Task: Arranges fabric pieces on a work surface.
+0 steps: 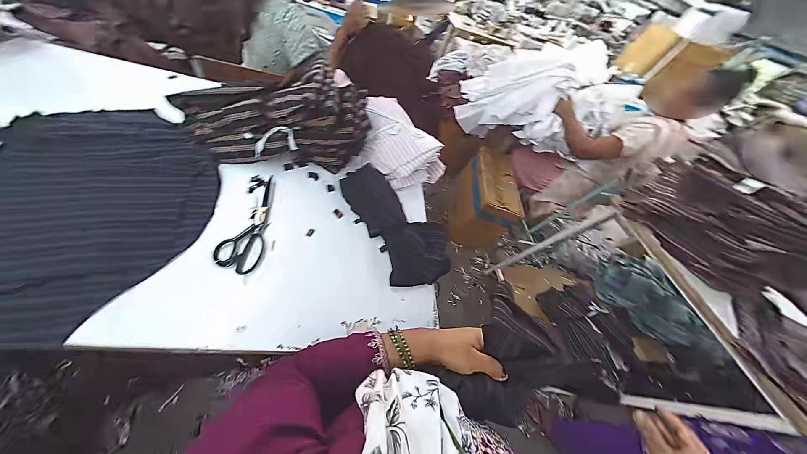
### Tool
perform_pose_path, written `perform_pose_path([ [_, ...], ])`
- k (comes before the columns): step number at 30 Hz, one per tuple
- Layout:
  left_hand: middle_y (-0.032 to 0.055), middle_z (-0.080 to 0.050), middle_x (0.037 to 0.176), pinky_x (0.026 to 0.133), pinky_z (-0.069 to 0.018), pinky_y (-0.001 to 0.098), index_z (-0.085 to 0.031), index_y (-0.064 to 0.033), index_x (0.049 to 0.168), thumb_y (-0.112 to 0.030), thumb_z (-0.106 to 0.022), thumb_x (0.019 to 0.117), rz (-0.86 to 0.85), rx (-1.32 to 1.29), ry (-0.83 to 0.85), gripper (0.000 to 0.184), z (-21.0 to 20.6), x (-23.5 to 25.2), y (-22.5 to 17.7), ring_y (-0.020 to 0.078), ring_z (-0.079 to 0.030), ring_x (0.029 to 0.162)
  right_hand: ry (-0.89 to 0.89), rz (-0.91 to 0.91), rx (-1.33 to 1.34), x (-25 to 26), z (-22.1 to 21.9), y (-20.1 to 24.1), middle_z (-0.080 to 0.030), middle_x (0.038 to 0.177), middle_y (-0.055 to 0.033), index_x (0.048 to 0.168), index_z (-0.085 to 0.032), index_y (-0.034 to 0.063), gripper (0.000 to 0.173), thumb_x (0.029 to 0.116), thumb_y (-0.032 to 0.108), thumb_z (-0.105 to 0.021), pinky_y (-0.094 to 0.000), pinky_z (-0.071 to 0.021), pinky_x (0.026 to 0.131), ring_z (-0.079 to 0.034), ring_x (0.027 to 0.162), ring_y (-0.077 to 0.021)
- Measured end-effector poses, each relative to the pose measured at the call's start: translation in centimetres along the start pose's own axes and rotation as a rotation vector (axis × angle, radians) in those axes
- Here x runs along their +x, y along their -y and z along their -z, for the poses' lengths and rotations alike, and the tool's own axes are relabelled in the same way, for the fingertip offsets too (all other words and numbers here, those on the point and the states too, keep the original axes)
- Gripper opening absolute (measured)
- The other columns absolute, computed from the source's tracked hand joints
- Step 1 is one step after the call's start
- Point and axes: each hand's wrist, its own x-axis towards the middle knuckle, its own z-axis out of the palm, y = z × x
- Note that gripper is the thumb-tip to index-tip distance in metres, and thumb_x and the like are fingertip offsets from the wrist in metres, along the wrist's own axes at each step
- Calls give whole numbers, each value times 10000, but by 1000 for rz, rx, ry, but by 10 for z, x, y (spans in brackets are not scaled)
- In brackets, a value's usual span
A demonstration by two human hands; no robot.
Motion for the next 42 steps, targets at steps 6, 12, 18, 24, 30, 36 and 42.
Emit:
perform_pose_path([
  [6,152,-603,680,626,-471,374,-639,98,830,-40,-613,919,-101,585,-334,167,37,-167,-23,199,-591,645,319,598,573,138,-63,302,-702,1048,-252,1129,-655,-149,444,1017,267,-548,-348,-591,804,-704,870,-184],
  [12,239,-716,817,769,-553,557,-699,94,896,-124,-732,841,-43,994,-848,227,0,-213,37,401,-725,804,1010,791,33,102,-158,560,-609,1333,-284,1396,-583,-7,421,1066,251,-545,-590,-430,1062,-589,1247,-424],
  [18,119,-725,758,660,-527,412,-710,5,822,-180,-665,834,-227,1366,-935,191,6,-202,56,261,-709,687,1039,888,-76,36,-205,644,-478,1477,-327,1490,-498,22,547,1074,379,-506,-677,-362,1085,-475,1356,-506],
  [24,97,-724,742,658,-548,381,-709,-5,821,-214,-642,828,-180,1382,-1029,220,1,-199,59,232,-710,673,1199,867,-8,-10,-215,681,-521,1422,-323,1385,-570,-4,563,1063,454,-515,-606,-440,1058,-543,1305,-456],
  [30,124,-716,728,678,-565,386,-696,-9,799,-331,-527,960,-175,1306,-1233,397,-2,-193,62,231,-711,682,1246,834,79,11,-216,663,-535,1421,-318,1354,-568,-97,479,1015,240,-591,-595,-418,1098,-515,1351,-438],
  [36,75,-743,797,796,-559,192,-713,54,862,-281,-648,896,-60,958,-1488,343,-13,-181,59,-25,-689,797,1397,974,255,60,-182,645,-534,1430,-300,1320,-575,-123,433,1101,213,-413,-546,-392,1116,-505,1368,-383],
  [42,167,-725,887,875,-546,372,-692,127,968,-118,-634,798,434,880,-1730,303,-49,-156,48,141,-694,864,1800,554,1146,158,-97,540,-471,687,-23,994,-503,43,250,1122,166,-327,-196,-448,473,-475,492,-79],
])
